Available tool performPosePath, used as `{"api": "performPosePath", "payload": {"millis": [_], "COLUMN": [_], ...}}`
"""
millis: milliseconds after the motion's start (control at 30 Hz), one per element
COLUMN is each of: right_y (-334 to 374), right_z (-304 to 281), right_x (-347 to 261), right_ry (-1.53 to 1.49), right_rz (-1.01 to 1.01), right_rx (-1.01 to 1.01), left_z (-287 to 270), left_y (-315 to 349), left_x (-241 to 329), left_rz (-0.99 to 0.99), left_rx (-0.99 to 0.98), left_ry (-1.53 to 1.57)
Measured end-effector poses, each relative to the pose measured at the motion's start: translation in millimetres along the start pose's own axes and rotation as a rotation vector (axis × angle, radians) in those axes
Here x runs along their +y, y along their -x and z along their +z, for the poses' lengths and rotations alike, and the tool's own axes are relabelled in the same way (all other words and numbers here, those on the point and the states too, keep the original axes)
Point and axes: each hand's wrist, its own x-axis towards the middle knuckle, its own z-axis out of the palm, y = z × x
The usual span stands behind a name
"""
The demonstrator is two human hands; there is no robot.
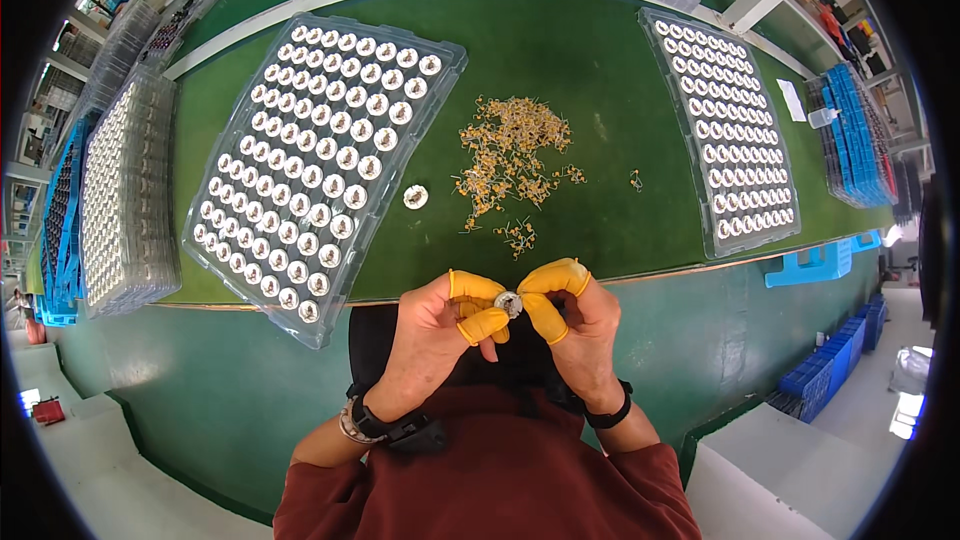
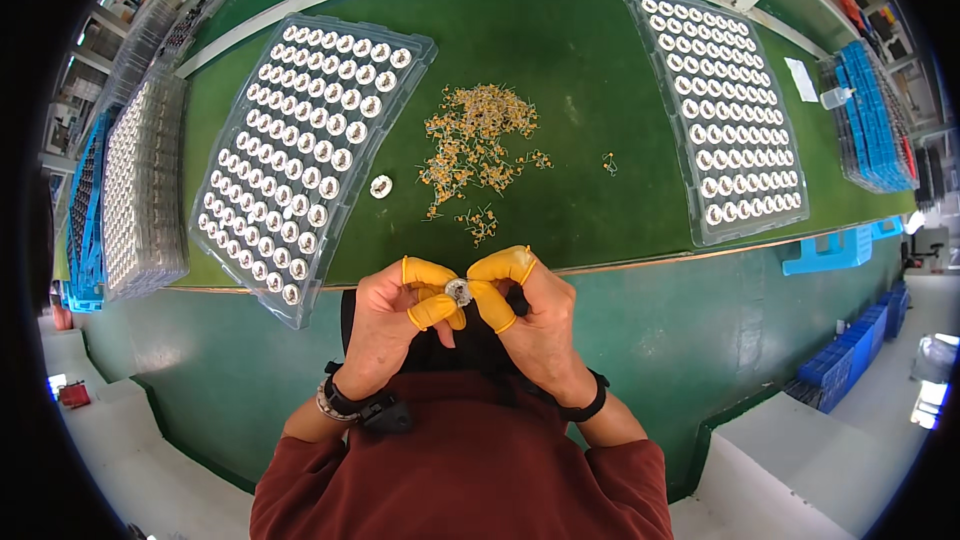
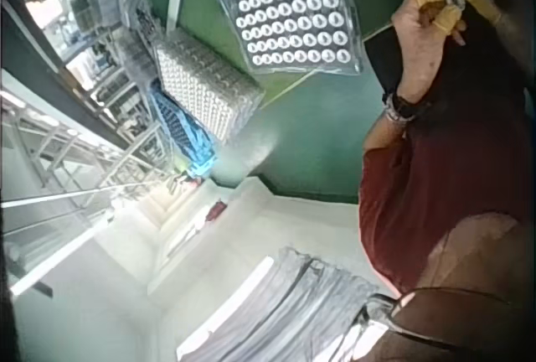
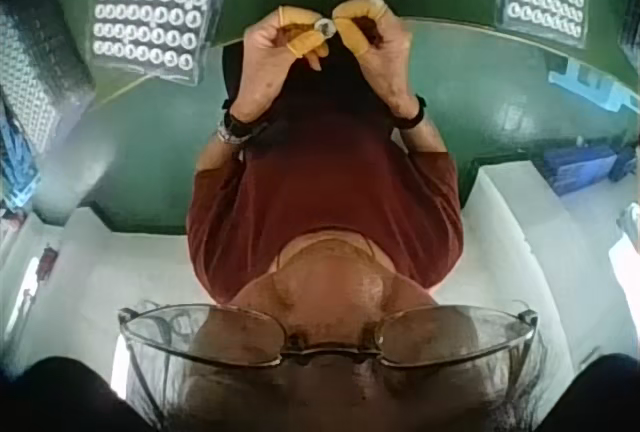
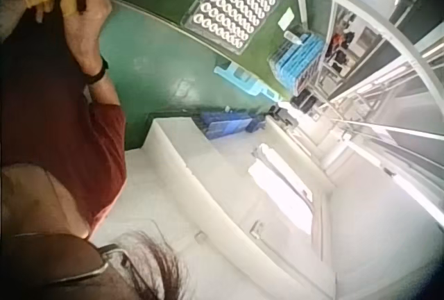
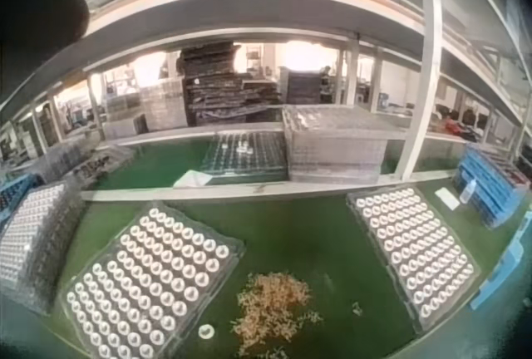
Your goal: Assembling small electronic components by picking up gold pins and inserting them into white circular bases in a tray.
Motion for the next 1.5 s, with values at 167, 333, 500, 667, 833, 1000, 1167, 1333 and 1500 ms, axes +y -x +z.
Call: {"api": "performPosePath", "payload": {"millis": [167, 333, 500, 667, 833, 1000, 1167, 1333, 1500], "right_y": [4.0, -1.6, -7.8, -8.7, -17.6, -48.5, -81.9, -75.1, -79.4], "right_z": [-0.2, 0.1, -6.3, -16.0, -29.7, -62.5, -76.3, -91.0, -92.9], "right_x": [-6.7, -4.8, -7.0, -10.1, -16.3, -17.5, 2.9, 26.9, 21.5], "right_ry": [0.151, 0.404, 0.296, 0.172, 0.146, 0.583, 1.07, 1.224, 1.142], "right_rz": [-0.068, -0.421, -0.389, -0.289, -0.113, -0.183, -0.169, -0.254, -0.193], "right_rx": [-0.025, -0.008, -0.12, -0.148, -0.239, 0.17, 0.208, 0.221, 0.247], "left_z": [-1.7, -2.2, 0.0, 7.5, -4.9, -22.7, -56.1, -85.5, -134.0], "left_y": [1.0, 2.3, 3.2, -4.8, -0.4, -1.5, 4.1, 2.2, -4.2], "left_x": [-0.1, -2.9, -7.5, -0.6, -2.4, 22.9, 59.0, 97.8, 141.8], "left_rz": [0.001, 0.021, 0.226, 0.763, 0.002, 0.097, 0.184, 0.296, 0.256], "left_rx": [-0.003, 0.012, 0.04, 0.011, -0.042, 0.023, 0.248, 0.399, 0.676], "left_ry": [-0.016, -0.047, -0.354, -0.935, -0.201, -0.266, -0.268, -0.394, -0.716]}}
